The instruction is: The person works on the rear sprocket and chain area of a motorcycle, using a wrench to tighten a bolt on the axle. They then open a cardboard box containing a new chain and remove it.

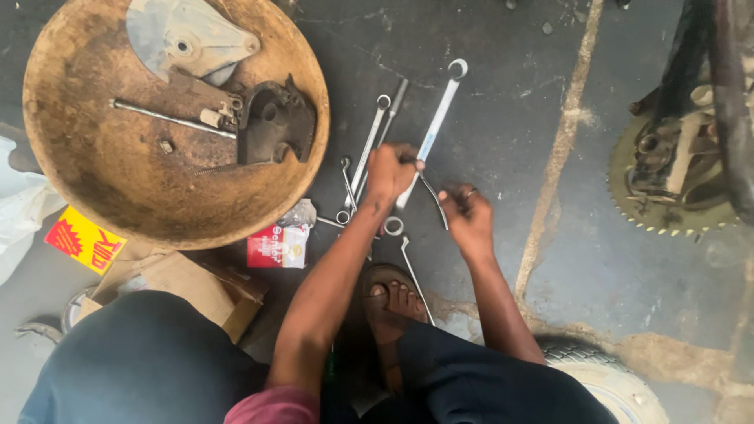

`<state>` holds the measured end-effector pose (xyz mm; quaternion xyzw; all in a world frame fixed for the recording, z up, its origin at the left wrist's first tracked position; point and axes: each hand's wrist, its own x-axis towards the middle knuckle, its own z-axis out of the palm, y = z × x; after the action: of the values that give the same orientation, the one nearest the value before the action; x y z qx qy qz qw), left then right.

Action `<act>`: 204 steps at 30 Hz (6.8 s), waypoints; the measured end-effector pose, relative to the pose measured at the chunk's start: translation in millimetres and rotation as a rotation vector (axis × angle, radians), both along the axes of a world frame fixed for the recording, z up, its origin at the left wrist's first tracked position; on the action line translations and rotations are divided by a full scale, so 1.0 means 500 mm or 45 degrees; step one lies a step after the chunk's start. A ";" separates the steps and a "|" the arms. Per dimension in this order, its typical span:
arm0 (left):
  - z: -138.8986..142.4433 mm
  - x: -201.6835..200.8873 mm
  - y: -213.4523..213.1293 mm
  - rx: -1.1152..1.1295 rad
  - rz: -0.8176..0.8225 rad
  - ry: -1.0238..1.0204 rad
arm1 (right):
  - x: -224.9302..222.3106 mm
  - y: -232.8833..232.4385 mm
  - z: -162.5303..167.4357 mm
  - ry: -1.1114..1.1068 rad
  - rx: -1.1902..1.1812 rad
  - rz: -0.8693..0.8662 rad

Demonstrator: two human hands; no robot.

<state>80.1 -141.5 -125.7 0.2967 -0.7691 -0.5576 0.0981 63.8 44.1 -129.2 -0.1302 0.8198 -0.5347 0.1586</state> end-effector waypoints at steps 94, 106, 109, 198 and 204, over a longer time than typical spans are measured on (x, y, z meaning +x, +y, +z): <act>0.375 -0.166 0.249 0.302 -0.377 0.333 | 0.121 0.222 0.308 -0.523 -1.277 0.060; 0.248 -0.152 0.278 0.026 -0.447 0.893 | -0.081 0.123 0.098 0.406 0.013 -0.014; 0.230 -0.147 0.257 0.024 -0.654 1.106 | -0.115 0.075 0.096 0.443 0.023 -0.054; 0.236 -0.148 0.258 -0.137 -0.475 1.079 | -0.126 0.111 0.077 0.784 -0.086 -0.057; 0.259 -0.115 0.232 -0.033 -0.451 1.025 | -0.009 0.154 0.089 0.262 -0.351 0.136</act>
<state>22.4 -25.3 3.8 -0.0820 -0.7153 -0.6274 0.2966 59.1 120.9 -84.5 -0.2483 0.7426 -0.6165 0.0826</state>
